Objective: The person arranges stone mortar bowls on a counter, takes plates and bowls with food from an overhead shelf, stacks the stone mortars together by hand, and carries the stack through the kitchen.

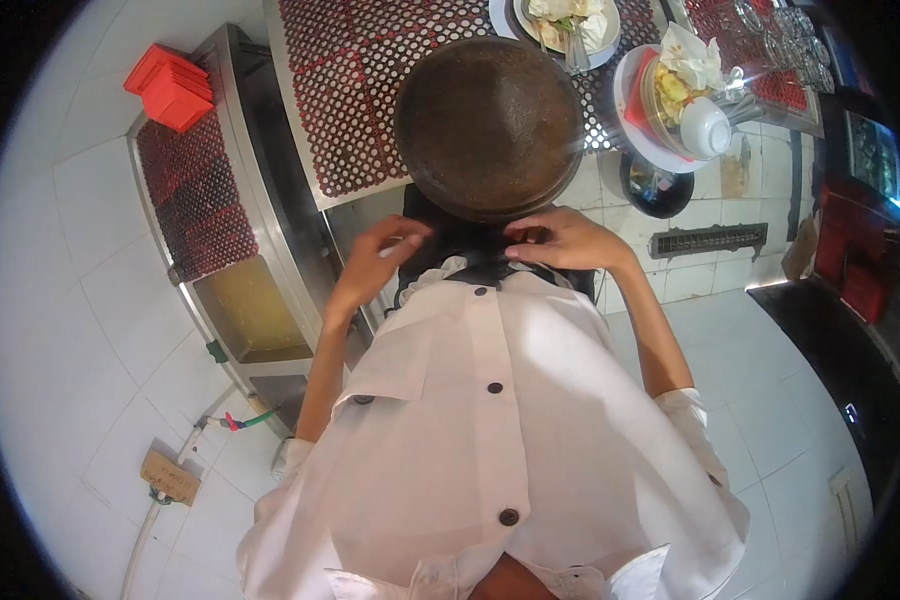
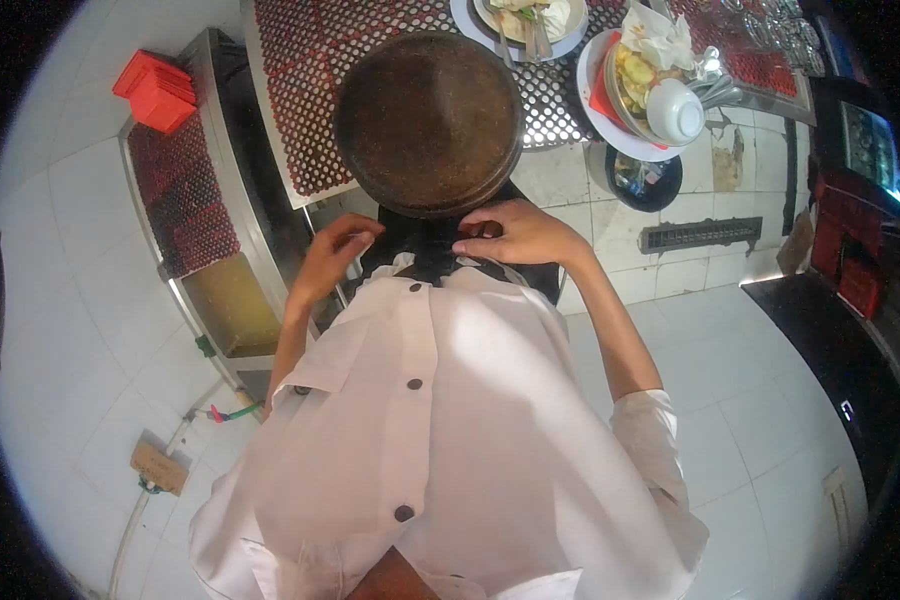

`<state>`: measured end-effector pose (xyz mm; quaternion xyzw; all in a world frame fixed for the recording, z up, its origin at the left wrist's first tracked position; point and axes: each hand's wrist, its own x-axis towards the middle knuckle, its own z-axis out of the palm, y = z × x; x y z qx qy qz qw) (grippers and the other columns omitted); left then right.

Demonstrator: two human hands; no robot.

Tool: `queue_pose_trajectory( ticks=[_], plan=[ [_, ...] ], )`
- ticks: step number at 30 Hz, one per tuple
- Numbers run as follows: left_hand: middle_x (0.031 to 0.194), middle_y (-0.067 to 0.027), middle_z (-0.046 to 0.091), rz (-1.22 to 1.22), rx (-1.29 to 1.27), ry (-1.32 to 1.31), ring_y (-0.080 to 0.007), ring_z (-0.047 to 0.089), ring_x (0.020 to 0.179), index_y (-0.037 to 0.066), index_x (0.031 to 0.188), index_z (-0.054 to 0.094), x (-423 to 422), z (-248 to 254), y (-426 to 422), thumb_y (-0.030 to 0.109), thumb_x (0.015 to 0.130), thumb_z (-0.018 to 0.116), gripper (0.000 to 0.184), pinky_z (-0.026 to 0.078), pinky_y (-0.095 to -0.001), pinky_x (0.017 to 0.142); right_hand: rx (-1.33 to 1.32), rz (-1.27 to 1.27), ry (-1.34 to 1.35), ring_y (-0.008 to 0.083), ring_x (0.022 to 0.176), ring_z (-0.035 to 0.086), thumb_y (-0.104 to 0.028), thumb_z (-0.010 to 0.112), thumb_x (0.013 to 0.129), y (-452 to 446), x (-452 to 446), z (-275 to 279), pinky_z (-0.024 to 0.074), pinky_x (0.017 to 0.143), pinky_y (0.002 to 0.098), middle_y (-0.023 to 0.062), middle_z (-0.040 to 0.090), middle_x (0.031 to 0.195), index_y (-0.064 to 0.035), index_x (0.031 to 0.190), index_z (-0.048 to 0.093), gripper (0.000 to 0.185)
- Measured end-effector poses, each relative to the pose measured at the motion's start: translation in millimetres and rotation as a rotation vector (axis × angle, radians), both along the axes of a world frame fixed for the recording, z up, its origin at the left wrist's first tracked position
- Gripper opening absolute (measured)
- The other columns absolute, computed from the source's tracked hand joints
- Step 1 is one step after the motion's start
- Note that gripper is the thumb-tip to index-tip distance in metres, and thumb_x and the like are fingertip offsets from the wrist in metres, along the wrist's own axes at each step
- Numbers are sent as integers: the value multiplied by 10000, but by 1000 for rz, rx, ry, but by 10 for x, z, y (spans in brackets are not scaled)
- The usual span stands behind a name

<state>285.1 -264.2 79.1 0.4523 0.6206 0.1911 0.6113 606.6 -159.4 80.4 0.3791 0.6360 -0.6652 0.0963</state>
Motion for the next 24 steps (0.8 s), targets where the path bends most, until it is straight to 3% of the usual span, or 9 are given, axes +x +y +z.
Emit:
queue_pose_trajectory(
  ticks=[2,5,8,11,14,18,20,23,24],
  plan=[
    [1212,-138,688,-151,21,-60,-224,641,1119,5,1261,670,191,24,139,283,1010,644,375,503,-374,976,-8,25,-25,235,988,697,-419,703,960,5,-47,20,533,881,338,172,744,1076,-20,1264,700,502],
    [1243,-158,674,-294,-185,-75,-246,620,1179,9,1289,672,368,44,374,357,993,667,456,486,-383,1020,-11,34,16,239,976,703,-426,704,958,17,-46,-39,536,880,341,171,748,1091,-20,1260,702,506],
    [1301,-176,655,-460,-269,-138,-264,597,1228,-20,1311,650,268,-126,480,411,965,696,554,480,-397,1038,47,13,29,355,1027,691,-527,635,965,-58,-23,-122,524,917,405,214,732,1099,-31,1202,723,557],
    [1338,-183,644,-454,-422,-61,-271,592,1234,-42,1339,625,313,-200,521,435,958,698,615,479,-407,1041,153,7,62,355,1020,695,-526,642,963,-93,-22,-88,527,924,405,210,732,1115,-27,1215,716,564],
    [1374,-177,630,-317,-408,-227,-274,585,1247,-50,1373,597,346,-370,522,453,969,679,651,469,-410,1050,73,-62,45,278,980,707,-448,652,983,-69,9,-129,552,868,371,175,740,1095,-20,1242,699,503],
    [1300,-146,658,-289,-234,-155,-239,606,1191,-18,1348,615,356,-507,505,423,999,641,563,478,-365,1024,-308,-417,24,127,873,684,-293,630,1021,50,237,-435,550,720,271,93,720,1033,-14,1265,677,374],
    [1253,-128,669,-271,-294,-90,-216,616,1155,2,1346,611,91,-647,513,383,1011,632,508,483,-348,1007,-182,-519,-21,135,849,686,-316,603,1035,127,401,-512,543,702,273,87,723,1037,-16,1264,674,385],
    [1195,-97,673,326,-53,82,-181,628,1084,38,1339,609,-263,-1029,350,438,1026,579,509,499,-347,967,0,-706,-64,137,870,681,-380,520,1068,319,414,-291,533,719,289,68,730,1054,-28,1267,670,431],
    [1258,-104,646,399,9,-23,-197,609,1139,49,1382,572,-285,-923,433,473,1032,543,550,482,-366,1001,52,-796,-14,136,883,682,-395,508,1072,386,391,-252,532,733,292,64,732,1063,-32,1270,670,444]
  ],
)
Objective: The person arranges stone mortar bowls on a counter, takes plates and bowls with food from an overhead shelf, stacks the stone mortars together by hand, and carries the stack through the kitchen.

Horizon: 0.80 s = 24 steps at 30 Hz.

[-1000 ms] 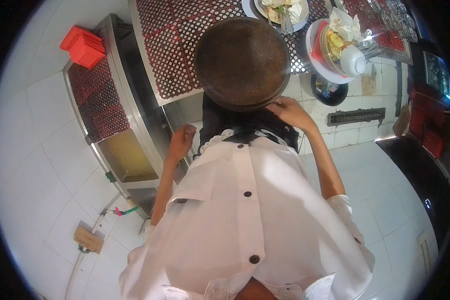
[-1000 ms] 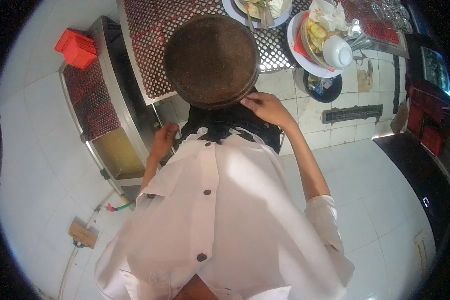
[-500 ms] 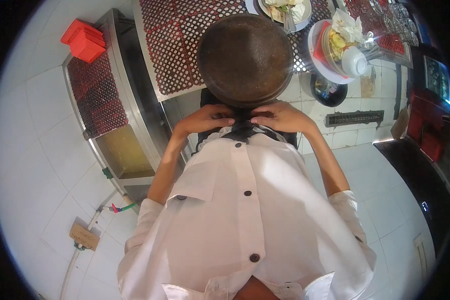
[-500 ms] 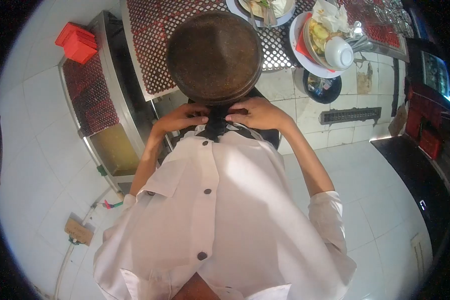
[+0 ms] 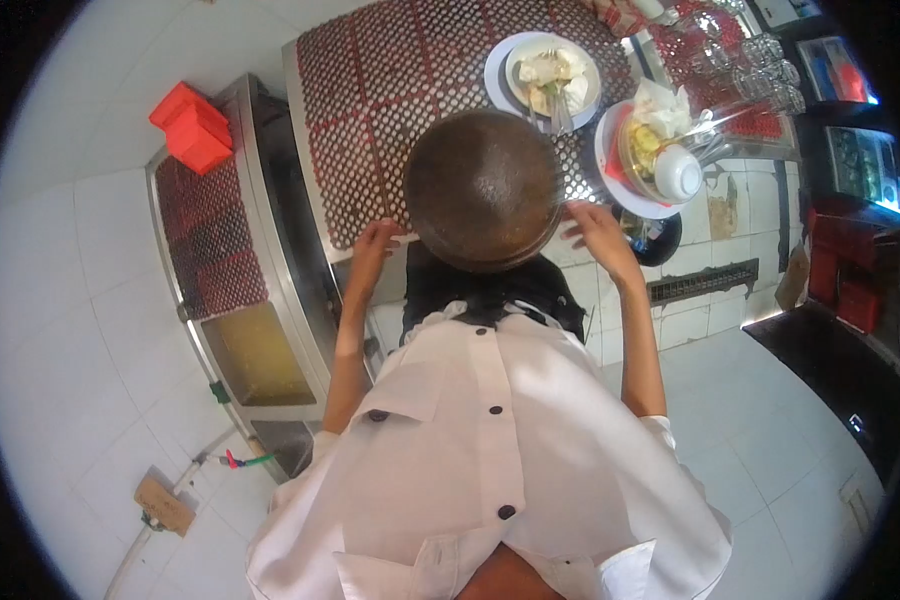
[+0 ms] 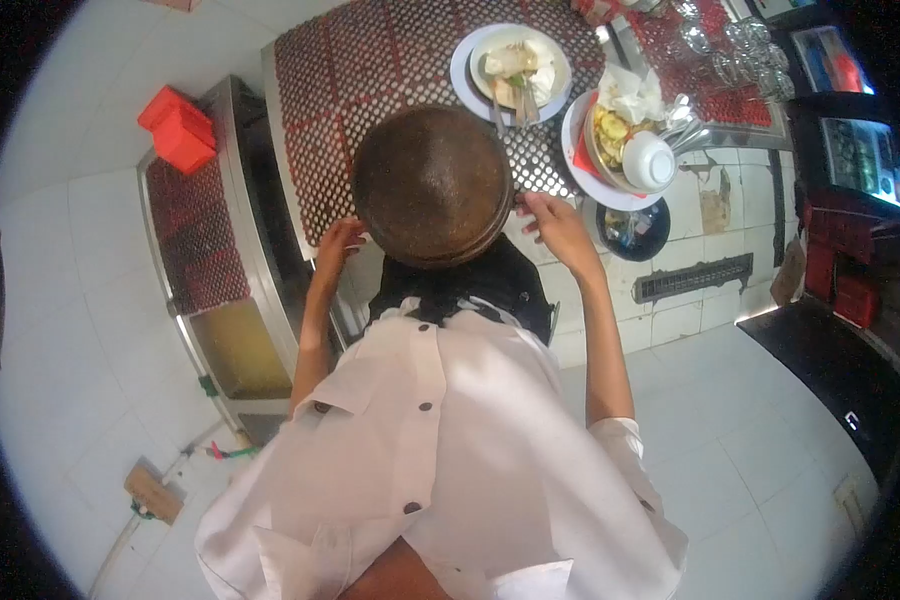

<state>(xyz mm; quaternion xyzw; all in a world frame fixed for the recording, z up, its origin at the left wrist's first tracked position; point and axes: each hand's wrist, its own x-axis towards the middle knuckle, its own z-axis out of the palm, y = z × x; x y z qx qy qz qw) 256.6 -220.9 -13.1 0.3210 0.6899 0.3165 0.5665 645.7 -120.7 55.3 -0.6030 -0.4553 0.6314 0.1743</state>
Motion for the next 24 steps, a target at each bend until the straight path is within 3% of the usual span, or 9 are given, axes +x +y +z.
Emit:
queue_pose_trajectory(
  ticks=[1,2,5,7,10,13,18,21,24],
  plan=[
    [1320,-112,619,69,77,-92,-213,590,1194,60,1425,536,-36,109,69,507,1039,507,592,464,-386,1034,64,-90,29,135,895,682,-409,495,1075,49,-36,37,531,747,295,61,733,1072,-35,1272,671,457],
    [1383,-119,592,138,150,-185,-229,571,1249,70,1468,500,-43,274,156,542,1046,470,634,446,-406,1068,139,-202,117,160,1063,662,-401,475,1084,91,-110,91,509,882,321,96,690,1239,-36,1346,622,472],
    [1565,-136,427,67,599,-15,-277,408,1443,98,1561,367,694,1052,476,622,1051,358,732,328,-438,1180,439,-457,400,224,1264,585,-389,492,1074,80,-529,335,437,1057,360,132,581,1430,-21,1439,532,520],
    [1585,-174,387,97,668,159,-302,357,1474,38,1575,301,988,1081,559,563,1068,370,732,260,-432,1210,598,-290,246,282,1391,483,-361,544,1047,-27,-793,484,326,1174,397,161,481,1533,6,1491,456,582],
    [1608,-216,342,113,745,374,-332,316,1497,-56,1575,241,1183,973,602,478,1099,362,726,213,-431,1234,775,-517,151,297,1335,544,-248,580,1013,-89,-1094,397,386,1135,393,213,580,1416,51,1422,515,511],
    [1611,-213,339,138,782,179,-330,344,1480,-68,1567,249,1294,1101,615,490,1099,351,735,243,-427,1225,705,-601,291,320,1269,599,-228,584,1001,-149,-1051,366,434,1088,404,228,623,1354,56,1371,553,469],
    [1570,-220,393,147,881,159,-324,398,1438,-75,1543,310,1270,979,659,440,1110,346,674,293,-437,1202,940,-616,278,353,1244,619,-244,603,977,-92,-1018,323,457,1062,418,227,645,1306,46,1316,590,446],
    [1523,-212,442,94,737,567,-314,439,1398,-66,1500,399,1178,1006,618,428,1106,360,633,323,-439,1181,983,-559,248,292,1293,585,-337,531,1027,-67,-965,397,394,1132,399,205,617,1369,35,1354,576,498],
    [1478,-204,483,37,640,590,-298,470,1362,-43,1468,455,1109,1135,609,398,1100,393,577,340,-439,1168,936,-505,283,270,1256,601,-344,425,1082,-15,-900,319,410,1116,398,182,639,1347,23,1333,602,479]
  ],
)
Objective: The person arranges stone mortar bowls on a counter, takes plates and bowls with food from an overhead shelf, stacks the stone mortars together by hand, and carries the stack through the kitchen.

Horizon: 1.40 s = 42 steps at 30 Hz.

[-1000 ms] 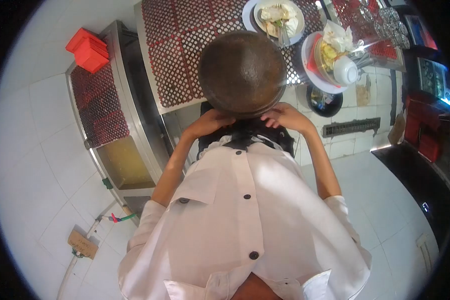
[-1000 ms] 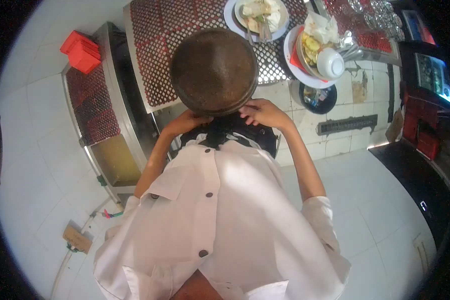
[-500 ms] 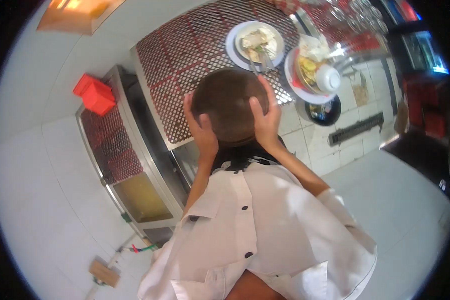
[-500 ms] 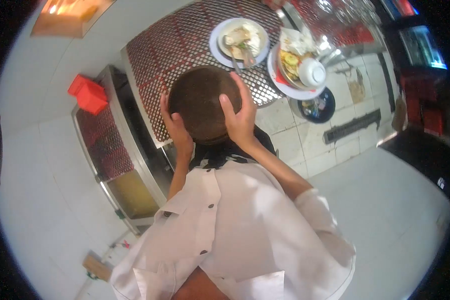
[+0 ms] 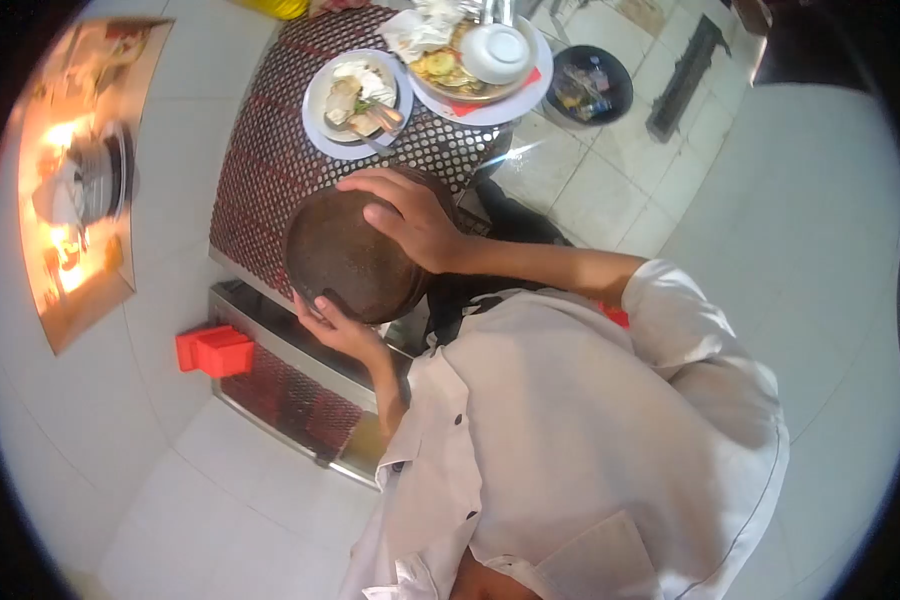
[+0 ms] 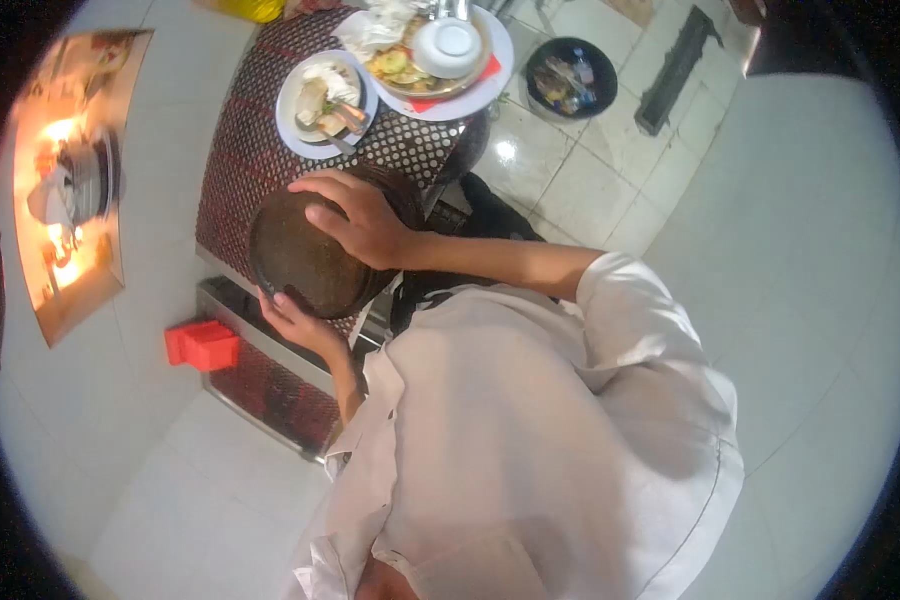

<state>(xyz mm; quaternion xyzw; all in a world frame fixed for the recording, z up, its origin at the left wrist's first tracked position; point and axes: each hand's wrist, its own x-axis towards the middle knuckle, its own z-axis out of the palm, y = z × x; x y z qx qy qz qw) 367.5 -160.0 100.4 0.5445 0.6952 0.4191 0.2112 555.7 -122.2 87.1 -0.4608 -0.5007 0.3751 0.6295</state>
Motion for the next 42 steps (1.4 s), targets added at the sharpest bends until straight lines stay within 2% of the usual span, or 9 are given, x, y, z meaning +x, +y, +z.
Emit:
queue_pose_trajectory(
  ticks=[3,4,7,10,16,22,25,31,42],
  plan=[
    [1446,-195,512,-180,-111,-318,-283,486,1341,-30,1460,465,-388,-27,290,382,1101,392,552,346,-440,1160,-217,193,620,238,1224,611,-368,279,1124,246,186,-212,433,1082,388,152,660,1318,3,1340,612,543],
    [1497,-204,490,-260,-140,-440,-302,456,1388,-19,1475,460,-446,-9,410,441,1106,345,601,311,-441,1188,-189,137,562,223,1232,606,-420,190,1130,306,247,-312,432,1076,375,135,664,1313,-11,1356,610,628],
    [1560,-190,446,-459,-190,-530,-331,388,1460,-12,1514,420,-356,277,760,536,1098,266,706,247,-439,1228,-169,45,509,224,1234,605,-400,209,1132,266,488,-277,429,1076,370,134,667,1307,-13,1351,614,602],
    [1626,-171,362,-652,-217,-381,-348,290,1522,15,1565,354,-352,381,991,609,1074,226,781,165,-479,1257,-85,21,327,243,1279,578,-366,205,1131,101,554,-176,417,1095,390,164,579,1423,24,1402,538,580],
    [1667,-159,276,-544,-62,-564,-351,211,1551,56,1606,289,-913,563,1205,657,1047,240,822,122,-568,1248,173,-255,181,275,1276,585,-401,336,1107,-4,726,-87,390,1124,428,176,587,1410,0,1432,505,543],
    [1638,-165,343,-663,-265,-608,-331,301,1521,15,1571,359,-685,358,1286,598,1070,267,774,180,-487,1255,230,-180,-209,417,1478,300,-553,379,1051,-245,364,-71,212,1213,533,201,416,1542,-54,1450,505,651],
    [1616,-161,387,-829,-302,-248,-296,330,1507,9,1553,399,-182,313,1239,502,1103,292,676,192,-430,1255,213,-34,-270,446,1473,288,-594,395,1030,-365,33,-177,203,1206,569,219,408,1537,-59,1458,497,693],
    [1560,-149,472,-817,-564,-433,-258,423,1444,-39,1495,472,-175,348,1292,367,1117,339,570,238,-360,1234,275,-132,-239,459,1454,316,-482,476,981,-277,-84,-268,210,1191,588,238,423,1526,-50,1380,584,598],
    [1578,-177,434,-844,-501,-432,-274,403,1455,-32,1524,432,-200,195,1343,407,1102,346,615,236,-368,1235,217,-96,-317,456,1458,323,-430,508,958,-281,-69,-213,231,1193,566,224,424,1545,-33,1413,565,606]
  ],
)
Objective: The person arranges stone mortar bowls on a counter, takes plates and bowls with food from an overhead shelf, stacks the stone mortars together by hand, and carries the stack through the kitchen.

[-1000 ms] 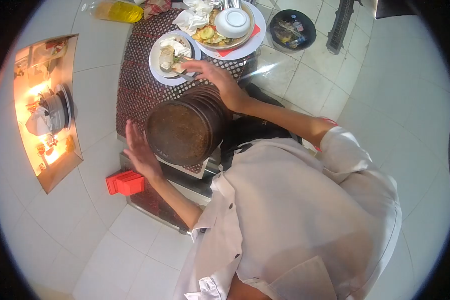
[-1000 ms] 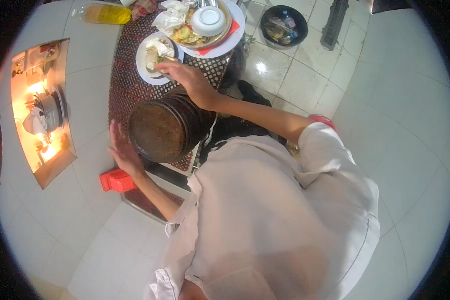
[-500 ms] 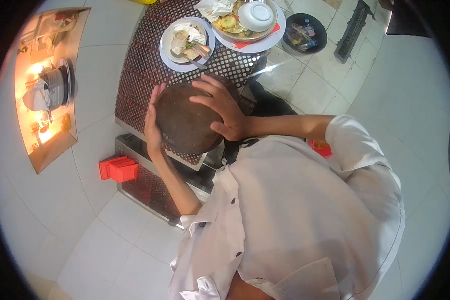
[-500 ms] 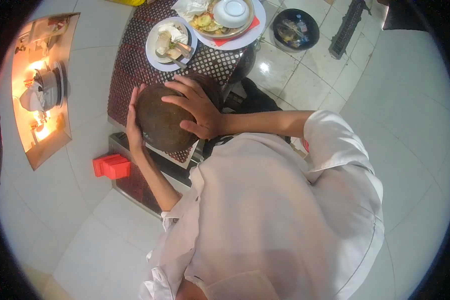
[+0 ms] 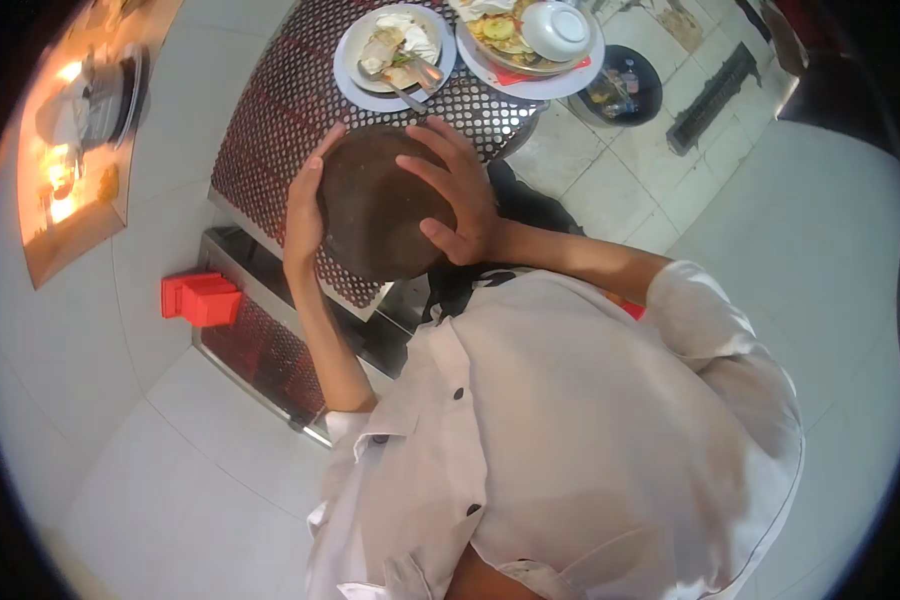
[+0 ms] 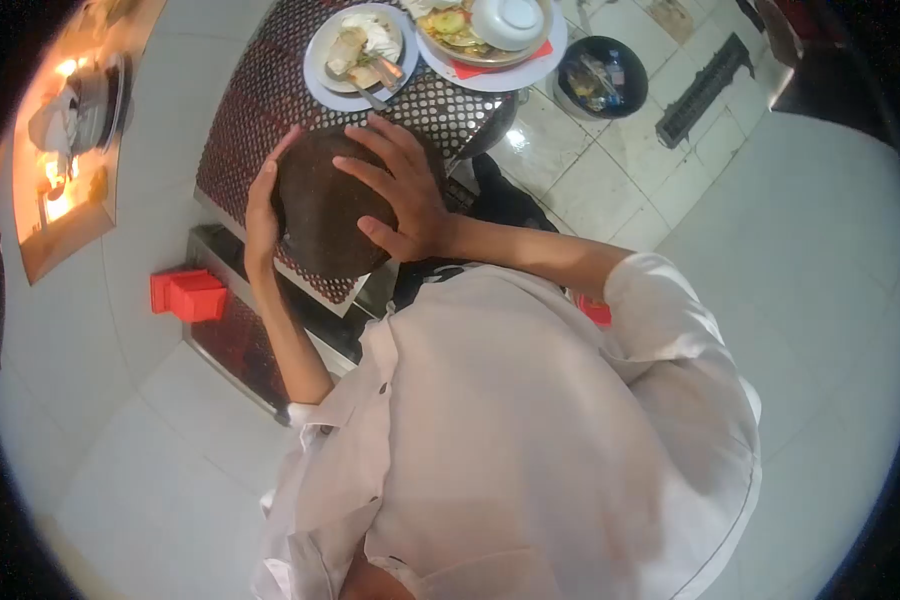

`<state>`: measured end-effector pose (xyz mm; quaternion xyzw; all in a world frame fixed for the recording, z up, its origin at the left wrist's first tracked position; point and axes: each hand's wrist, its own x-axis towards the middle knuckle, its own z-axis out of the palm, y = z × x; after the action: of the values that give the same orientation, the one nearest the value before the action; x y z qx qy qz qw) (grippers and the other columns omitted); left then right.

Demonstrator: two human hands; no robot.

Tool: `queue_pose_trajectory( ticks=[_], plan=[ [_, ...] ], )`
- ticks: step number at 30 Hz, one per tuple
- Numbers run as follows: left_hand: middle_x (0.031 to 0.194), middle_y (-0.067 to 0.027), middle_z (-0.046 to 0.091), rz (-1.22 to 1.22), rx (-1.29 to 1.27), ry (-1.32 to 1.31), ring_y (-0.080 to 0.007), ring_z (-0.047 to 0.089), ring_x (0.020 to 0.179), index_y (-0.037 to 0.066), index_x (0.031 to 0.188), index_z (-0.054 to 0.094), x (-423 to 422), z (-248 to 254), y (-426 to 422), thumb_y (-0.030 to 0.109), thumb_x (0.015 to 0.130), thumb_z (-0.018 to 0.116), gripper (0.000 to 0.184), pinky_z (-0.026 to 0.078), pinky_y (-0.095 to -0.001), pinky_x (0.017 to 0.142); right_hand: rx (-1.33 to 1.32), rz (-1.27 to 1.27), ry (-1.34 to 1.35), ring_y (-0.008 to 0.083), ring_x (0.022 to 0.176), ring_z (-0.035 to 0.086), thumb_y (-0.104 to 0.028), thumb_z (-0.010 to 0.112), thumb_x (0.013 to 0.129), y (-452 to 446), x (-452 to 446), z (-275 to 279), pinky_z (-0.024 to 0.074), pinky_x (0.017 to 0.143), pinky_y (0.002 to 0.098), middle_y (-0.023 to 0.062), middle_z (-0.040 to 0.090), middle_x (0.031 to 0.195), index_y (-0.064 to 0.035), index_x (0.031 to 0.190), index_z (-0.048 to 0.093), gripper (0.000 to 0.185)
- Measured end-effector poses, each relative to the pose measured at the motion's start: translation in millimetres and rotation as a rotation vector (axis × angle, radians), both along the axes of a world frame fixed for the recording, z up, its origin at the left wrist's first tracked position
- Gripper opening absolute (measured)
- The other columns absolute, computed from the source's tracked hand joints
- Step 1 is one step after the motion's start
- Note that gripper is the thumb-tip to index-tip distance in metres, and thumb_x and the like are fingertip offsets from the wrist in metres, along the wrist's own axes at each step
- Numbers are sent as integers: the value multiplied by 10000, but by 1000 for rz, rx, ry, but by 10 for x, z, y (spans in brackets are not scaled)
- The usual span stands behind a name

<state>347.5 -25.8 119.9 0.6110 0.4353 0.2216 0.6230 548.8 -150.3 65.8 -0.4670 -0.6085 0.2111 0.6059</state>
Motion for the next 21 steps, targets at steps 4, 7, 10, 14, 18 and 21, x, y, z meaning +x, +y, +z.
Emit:
queue_pose_trajectory(
  ticks=[4,7,10,14,18,21],
  plan=[
    [1639,-200,322,186,54,-216,-327,320,1505,-10,1597,284,-187,-99,-190,463,1102,308,685,191,-411,1255,-137,105,139,407,1460,355,-384,476,1026,86,238,171,251,1204,490,218,433,1541,-20,1466,503,572],
    [1663,-206,260,318,71,-297,-358,279,1521,-1,1620,202,-418,-134,-421,501,1098,276,728,154,-432,1265,-212,140,208,356,1458,385,-354,450,1068,349,448,374,262,1205,415,212,462,1520,-7,1484,473,542],
    [1646,-207,306,362,95,-167,-309,226,1550,35,1627,214,-209,-81,-598,478,1110,236,681,138,-422,1270,-258,200,292,317,1459,401,-382,449,1079,617,341,260,266,1204,371,203,485,1511,14,1475,471,560],
    [1662,-204,262,463,137,-160,-306,210,1556,29,1629,191,13,-73,-736,449,1112,262,670,128,-417,1271,-504,466,295,260,1488,375,-486,429,1079,660,146,123,240,1217,342,166,437,1585,19,1522,424,672],
    [1674,-206,223,570,267,-188,-310,189,1563,7,1628,158,-42,-188,-847,451,1101,283,700,111,-421,1273,-669,676,325,239,1507,347,-512,410,1080,810,338,219,219,1228,326,137,414,1610,0,1553,394,698],
    [1683,-207,195,644,411,-152,-314,173,1568,-9,1627,134,-37,-329,-950,453,1093,300,725,99,-423,1274,-673,770,375,225,1522,312,-470,407,1090,1040,355,187,195,1245,328,132,369,1636,3,1560,382,668]
  ],
)
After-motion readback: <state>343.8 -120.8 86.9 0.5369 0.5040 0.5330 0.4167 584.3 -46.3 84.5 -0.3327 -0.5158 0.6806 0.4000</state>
